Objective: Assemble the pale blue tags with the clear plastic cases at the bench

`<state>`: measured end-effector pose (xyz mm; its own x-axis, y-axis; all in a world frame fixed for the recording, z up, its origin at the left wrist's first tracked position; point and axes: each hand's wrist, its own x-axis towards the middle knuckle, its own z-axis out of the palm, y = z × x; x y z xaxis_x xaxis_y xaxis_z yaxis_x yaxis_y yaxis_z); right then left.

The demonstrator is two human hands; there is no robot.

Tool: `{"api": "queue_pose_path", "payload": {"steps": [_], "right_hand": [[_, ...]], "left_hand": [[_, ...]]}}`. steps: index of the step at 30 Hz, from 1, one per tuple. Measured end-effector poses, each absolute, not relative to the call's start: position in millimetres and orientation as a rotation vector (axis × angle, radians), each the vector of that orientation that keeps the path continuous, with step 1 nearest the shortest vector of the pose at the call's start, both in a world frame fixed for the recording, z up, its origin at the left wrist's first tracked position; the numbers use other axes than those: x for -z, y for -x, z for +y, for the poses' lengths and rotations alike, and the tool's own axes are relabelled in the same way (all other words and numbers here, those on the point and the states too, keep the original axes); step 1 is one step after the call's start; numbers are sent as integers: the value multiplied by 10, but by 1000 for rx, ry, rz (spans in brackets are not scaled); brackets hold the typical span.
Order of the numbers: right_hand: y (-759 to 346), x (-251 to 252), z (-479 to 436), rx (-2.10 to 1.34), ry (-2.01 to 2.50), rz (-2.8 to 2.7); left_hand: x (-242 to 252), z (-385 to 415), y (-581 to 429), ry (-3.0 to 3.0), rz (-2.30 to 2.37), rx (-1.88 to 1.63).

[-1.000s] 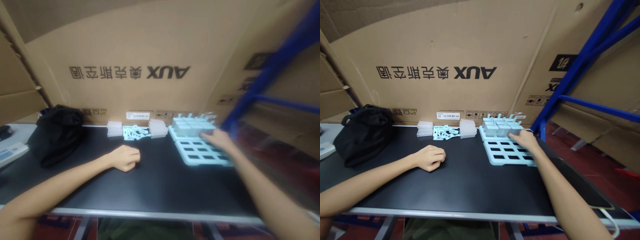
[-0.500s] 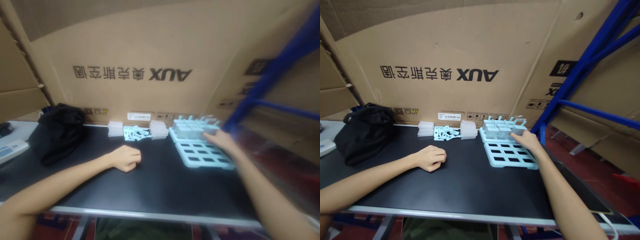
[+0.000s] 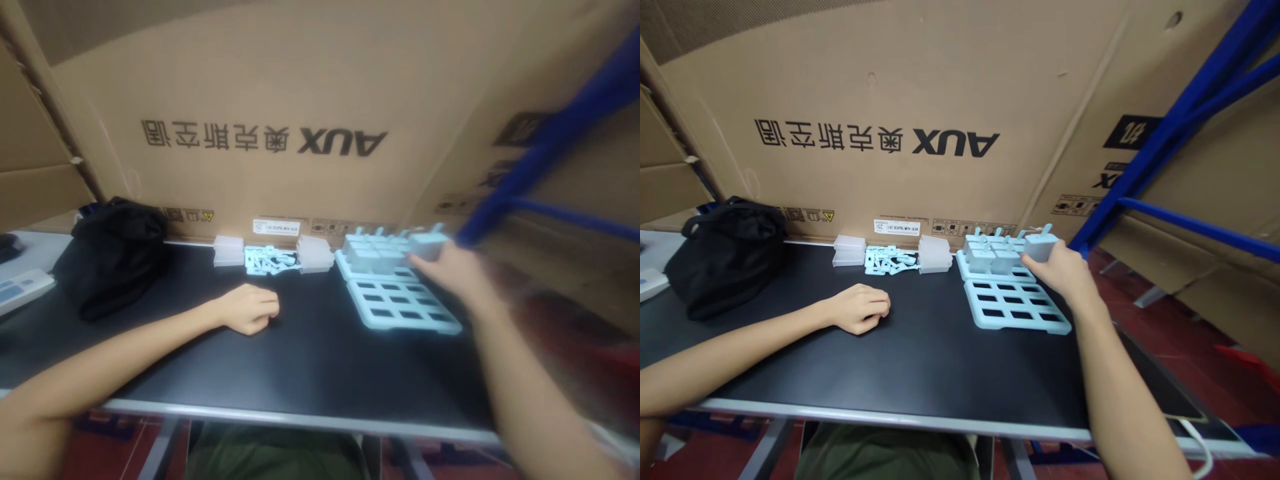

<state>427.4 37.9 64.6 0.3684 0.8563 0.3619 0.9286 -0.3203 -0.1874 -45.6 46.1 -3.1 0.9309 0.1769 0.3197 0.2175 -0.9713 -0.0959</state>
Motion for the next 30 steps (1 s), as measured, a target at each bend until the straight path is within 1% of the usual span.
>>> {"api": "queue_pose_path", "payload": {"steps": [3, 10, 14, 21, 26, 30], "right_hand": [[-4078, -647, 395, 216, 2147, -1638], [-3554, -441, 448, 204, 1591, -1987], [-3232, -435, 340, 153, 1444, -2109], [-3110, -381, 252, 128, 1352, -2228], [-3181, -315, 243, 139, 1508, -2173], [-3124, -365, 186, 193, 1585, -2250]], "left_hand": [[7, 450, 451, 2950, -332, 455], [-37, 417, 443, 2933, -380, 412], [-32, 403, 448, 2918, -416, 392], [-18, 391, 447, 2928, -423, 420], [-3, 409, 448, 2931, -448, 429], [5, 427, 459, 2939, -472, 411]]}}
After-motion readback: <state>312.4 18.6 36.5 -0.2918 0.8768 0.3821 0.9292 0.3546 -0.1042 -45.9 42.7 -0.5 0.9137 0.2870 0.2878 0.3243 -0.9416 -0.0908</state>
